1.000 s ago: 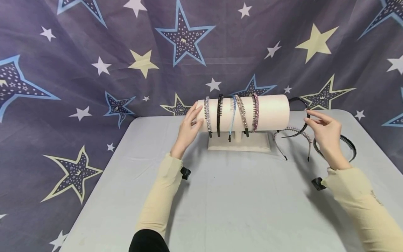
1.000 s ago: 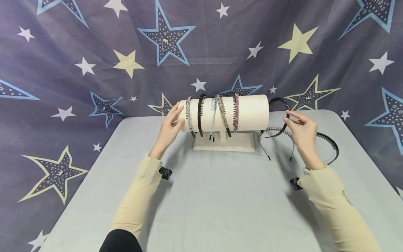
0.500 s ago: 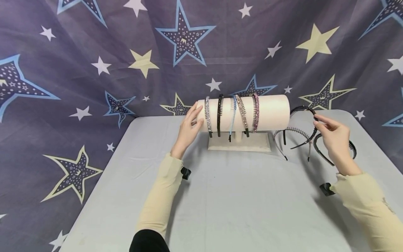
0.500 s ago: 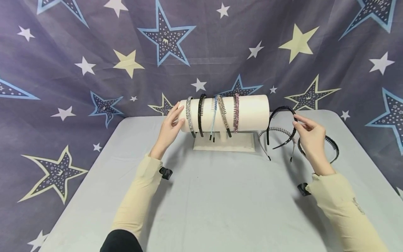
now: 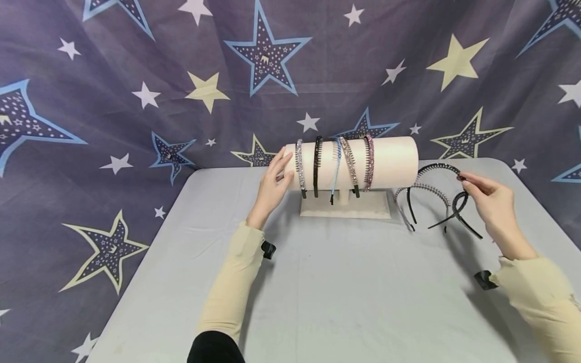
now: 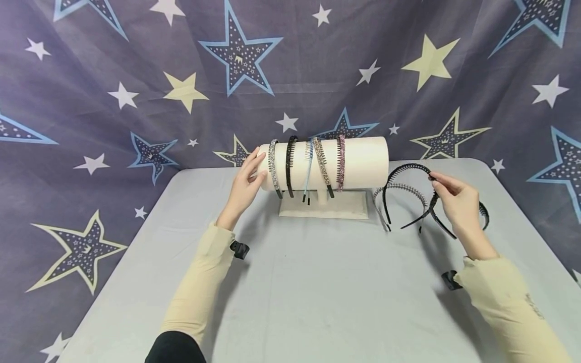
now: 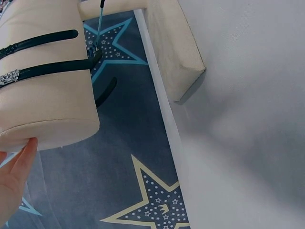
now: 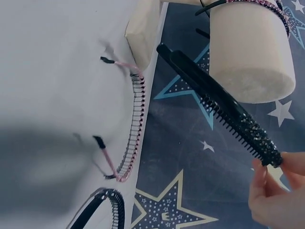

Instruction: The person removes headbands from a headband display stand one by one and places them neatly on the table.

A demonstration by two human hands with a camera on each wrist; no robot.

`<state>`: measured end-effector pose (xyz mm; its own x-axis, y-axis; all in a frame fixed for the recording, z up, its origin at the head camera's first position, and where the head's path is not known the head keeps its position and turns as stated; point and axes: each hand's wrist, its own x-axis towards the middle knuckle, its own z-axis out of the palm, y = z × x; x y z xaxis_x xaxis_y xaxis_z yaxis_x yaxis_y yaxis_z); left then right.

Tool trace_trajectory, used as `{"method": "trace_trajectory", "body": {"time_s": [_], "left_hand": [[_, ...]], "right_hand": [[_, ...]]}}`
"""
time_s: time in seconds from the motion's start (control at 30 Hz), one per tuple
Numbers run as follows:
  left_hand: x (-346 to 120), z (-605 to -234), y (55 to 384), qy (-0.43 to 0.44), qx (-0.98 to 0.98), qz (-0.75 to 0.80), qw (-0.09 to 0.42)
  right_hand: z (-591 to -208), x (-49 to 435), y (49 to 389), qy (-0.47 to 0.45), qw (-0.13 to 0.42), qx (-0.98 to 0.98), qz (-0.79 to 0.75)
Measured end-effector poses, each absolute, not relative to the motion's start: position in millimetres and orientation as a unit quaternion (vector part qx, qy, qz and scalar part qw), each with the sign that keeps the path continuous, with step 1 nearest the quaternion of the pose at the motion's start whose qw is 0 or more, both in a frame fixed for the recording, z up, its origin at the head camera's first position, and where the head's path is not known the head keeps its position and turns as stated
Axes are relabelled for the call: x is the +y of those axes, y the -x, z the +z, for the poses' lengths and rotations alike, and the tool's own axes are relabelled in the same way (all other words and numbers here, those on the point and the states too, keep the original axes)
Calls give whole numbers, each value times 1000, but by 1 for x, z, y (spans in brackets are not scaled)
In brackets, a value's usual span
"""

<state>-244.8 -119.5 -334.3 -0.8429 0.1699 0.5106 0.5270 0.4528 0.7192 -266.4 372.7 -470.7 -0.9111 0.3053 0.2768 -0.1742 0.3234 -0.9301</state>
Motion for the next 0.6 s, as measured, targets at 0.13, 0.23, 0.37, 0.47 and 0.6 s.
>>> {"method": "trace_trajectory", "body": {"time_s": [0.13,0.23,0.37,0.47,0.6], "left_hand": [[-120,-334,245,212,-831,-478,188],[-120,-334,245,213,-831,-477,190],[-120,-334,245,212,-831,-477,191],[-120,-335,246,212,-830,-479,190],[-123,-344,254,215,-829,-480,191]], "right_hand": [[-490,394,273,48,195,-803,561],[-490,401,268,46,188,-808,556],[-489,409,261,44,183,-820,541],[-488,415,254,36,174,-826,536],[-471,411,235,33,146,-836,527]]}}
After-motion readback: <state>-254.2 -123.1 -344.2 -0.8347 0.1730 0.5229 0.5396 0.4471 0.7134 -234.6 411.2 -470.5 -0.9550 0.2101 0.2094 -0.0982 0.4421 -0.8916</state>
